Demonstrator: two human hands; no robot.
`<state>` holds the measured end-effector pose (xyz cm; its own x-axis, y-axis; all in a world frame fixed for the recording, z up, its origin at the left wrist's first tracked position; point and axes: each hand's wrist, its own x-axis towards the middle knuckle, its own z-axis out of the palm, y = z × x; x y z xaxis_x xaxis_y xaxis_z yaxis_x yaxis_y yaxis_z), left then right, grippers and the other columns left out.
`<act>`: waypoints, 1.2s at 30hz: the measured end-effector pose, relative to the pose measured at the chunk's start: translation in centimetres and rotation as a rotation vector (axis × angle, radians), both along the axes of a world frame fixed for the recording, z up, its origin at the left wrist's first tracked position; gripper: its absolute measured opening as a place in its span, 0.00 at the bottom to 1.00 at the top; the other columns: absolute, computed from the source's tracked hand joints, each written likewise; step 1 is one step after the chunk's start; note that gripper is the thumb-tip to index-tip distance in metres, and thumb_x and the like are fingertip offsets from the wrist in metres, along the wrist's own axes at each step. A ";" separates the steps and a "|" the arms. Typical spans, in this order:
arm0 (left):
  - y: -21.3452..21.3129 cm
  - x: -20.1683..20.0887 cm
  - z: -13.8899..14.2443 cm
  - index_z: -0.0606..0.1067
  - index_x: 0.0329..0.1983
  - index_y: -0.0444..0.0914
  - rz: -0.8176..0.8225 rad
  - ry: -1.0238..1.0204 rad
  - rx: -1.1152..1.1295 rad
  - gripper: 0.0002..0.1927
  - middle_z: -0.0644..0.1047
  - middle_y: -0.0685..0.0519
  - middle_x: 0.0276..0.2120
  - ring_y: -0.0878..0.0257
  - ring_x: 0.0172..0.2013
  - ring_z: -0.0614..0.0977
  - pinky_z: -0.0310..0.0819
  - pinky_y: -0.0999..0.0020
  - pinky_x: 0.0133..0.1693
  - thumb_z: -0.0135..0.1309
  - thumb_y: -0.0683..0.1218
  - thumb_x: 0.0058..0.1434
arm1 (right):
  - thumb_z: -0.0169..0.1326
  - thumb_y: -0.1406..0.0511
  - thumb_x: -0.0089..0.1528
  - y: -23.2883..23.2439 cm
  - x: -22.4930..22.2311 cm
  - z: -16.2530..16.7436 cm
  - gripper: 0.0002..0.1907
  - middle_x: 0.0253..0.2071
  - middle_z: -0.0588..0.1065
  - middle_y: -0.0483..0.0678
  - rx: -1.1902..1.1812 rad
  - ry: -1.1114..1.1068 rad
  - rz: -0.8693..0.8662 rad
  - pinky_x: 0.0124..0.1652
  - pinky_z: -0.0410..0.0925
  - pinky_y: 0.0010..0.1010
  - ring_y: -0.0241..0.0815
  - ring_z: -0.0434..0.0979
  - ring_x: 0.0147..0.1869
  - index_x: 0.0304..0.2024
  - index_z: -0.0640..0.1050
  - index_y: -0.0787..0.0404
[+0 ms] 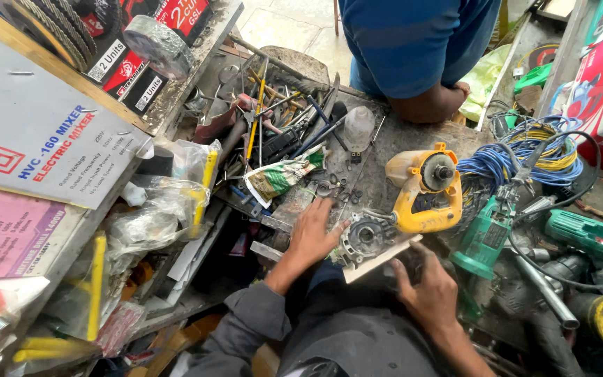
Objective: The person repairs an electric mixer at a cluttered workbench. They handle the mixer base and motor parts, unscrew and remove components with a screwdriver, separate the housing, reposition parts, and near the end use a power drill-like tool on the mixer assembly.
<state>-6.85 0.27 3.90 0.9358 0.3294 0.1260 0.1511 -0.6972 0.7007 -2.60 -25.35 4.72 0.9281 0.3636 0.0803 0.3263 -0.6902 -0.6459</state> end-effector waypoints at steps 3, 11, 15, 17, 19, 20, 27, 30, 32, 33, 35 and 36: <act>-1.1 0.5 -2.2 0.71 0.52 0.32 0.033 -0.011 -0.084 0.22 0.75 0.37 0.45 0.37 0.49 0.76 0.70 0.46 0.50 0.55 0.54 0.65 | 0.63 0.56 0.57 0.2 -0.3 -1.2 0.39 0.37 0.82 0.53 0.023 0.206 -0.024 0.38 0.73 0.43 0.53 0.84 0.34 0.65 0.62 0.63; -3.9 2.1 -7.3 0.73 0.53 0.30 0.012 0.195 -0.171 0.24 0.75 0.32 0.48 0.34 0.51 0.75 0.67 0.44 0.53 0.48 0.56 0.70 | 0.59 0.60 0.56 3.3 -0.2 -2.6 0.51 0.31 0.78 0.62 0.094 0.303 -0.078 0.31 0.72 0.47 0.57 0.80 0.25 0.76 0.47 0.53; -3.8 1.3 -8.2 0.74 0.50 0.30 0.033 0.089 -0.219 0.24 0.74 0.31 0.50 0.33 0.52 0.74 0.67 0.44 0.53 0.47 0.57 0.70 | 0.57 0.64 0.55 3.2 -0.1 -2.0 0.50 0.34 0.77 0.60 0.112 0.287 -0.045 0.30 0.71 0.46 0.56 0.78 0.23 0.76 0.48 0.49; -3.6 0.6 -8.3 0.74 0.51 0.33 0.063 0.198 -0.280 0.24 0.74 0.31 0.49 0.34 0.53 0.74 0.67 0.46 0.53 0.47 0.59 0.68 | 0.55 0.65 0.55 3.0 -0.3 -1.4 0.50 0.26 0.77 0.60 0.118 0.342 -0.065 0.31 0.71 0.44 0.54 0.78 0.23 0.77 0.49 0.47; -3.6 -0.3 -8.4 0.75 0.50 0.35 0.065 0.248 -0.340 0.24 0.74 0.33 0.48 0.36 0.52 0.75 0.68 0.47 0.53 0.46 0.60 0.68 | 0.54 0.66 0.54 2.7 -0.6 -0.8 0.50 0.23 0.76 0.58 0.134 0.349 -0.055 0.31 0.71 0.43 0.52 0.78 0.23 0.77 0.50 0.47; -3.5 -0.7 -8.6 0.75 0.48 0.35 0.047 0.240 -0.366 0.24 0.75 0.33 0.47 0.37 0.52 0.75 0.68 0.48 0.53 0.45 0.60 0.69 | 0.54 0.66 0.54 2.5 -0.7 -0.4 0.49 0.23 0.76 0.57 0.149 0.324 -0.038 0.31 0.71 0.42 0.51 0.77 0.22 0.77 0.51 0.47; -2.3 -1.9 -10.8 0.72 0.60 0.28 0.038 0.011 -0.475 0.29 0.71 0.35 0.59 0.41 0.62 0.68 0.59 0.48 0.60 0.46 0.60 0.78 | 0.52 0.67 0.55 1.9 -1.0 2.5 0.48 0.18 0.73 0.55 0.190 0.415 -0.035 0.27 0.68 0.35 0.41 0.71 0.19 0.77 0.51 0.47; -1.8 -1.7 -10.4 0.78 0.56 0.29 0.128 0.099 -1.205 0.32 0.76 0.39 0.43 0.52 0.42 0.73 0.67 0.56 0.47 0.42 0.63 0.76 | 0.52 0.70 0.56 1.4 -1.1 3.5 0.49 0.23 0.75 0.56 0.220 0.530 -0.110 0.27 0.68 0.32 0.38 0.70 0.22 0.78 0.51 0.45; -2.3 -1.3 -9.3 0.75 0.59 0.29 0.016 0.109 -1.479 0.34 0.76 0.38 0.51 0.51 0.51 0.76 0.72 0.56 0.54 0.44 0.65 0.74 | 0.50 0.74 0.56 1.4 -1.1 3.6 0.49 0.35 0.78 0.53 0.494 0.585 -0.027 0.30 0.68 0.29 0.36 0.73 0.29 0.78 0.50 0.48; -2.6 -1.1 -8.6 0.73 0.60 0.30 -0.041 0.115 -1.613 0.35 0.76 0.38 0.55 0.50 0.55 0.78 0.74 0.56 0.57 0.45 0.66 0.73 | 0.48 0.75 0.56 1.4 -1.0 3.6 0.48 0.41 0.80 0.52 0.632 0.612 0.018 0.32 0.68 0.27 0.35 0.75 0.33 0.77 0.49 0.50; -3.4 -1.4 -7.1 0.72 0.62 0.29 -0.079 0.189 -1.895 0.39 0.77 0.39 0.56 0.49 0.55 0.79 0.75 0.54 0.58 0.45 0.69 0.70 | 0.47 0.78 0.56 1.4 -0.9 3.3 0.47 0.51 0.76 0.53 0.697 0.559 0.076 0.39 0.71 0.28 0.37 0.77 0.42 0.76 0.50 0.52; -3.6 -1.5 -6.4 0.72 0.63 0.29 -0.099 0.227 -2.037 0.42 0.78 0.39 0.57 0.48 0.55 0.80 0.75 0.53 0.58 0.44 0.70 0.69 | 0.47 0.79 0.56 1.4 -0.7 3.1 0.46 0.56 0.74 0.54 0.727 0.531 0.108 0.43 0.72 0.28 0.38 0.77 0.46 0.76 0.50 0.53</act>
<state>-8.35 -3.32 -2.54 0.8982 -0.2266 -0.3767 0.3476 0.8907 0.2931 -3.28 -23.98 7.81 0.8722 0.4777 -0.1052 -0.0999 -0.0365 -0.9943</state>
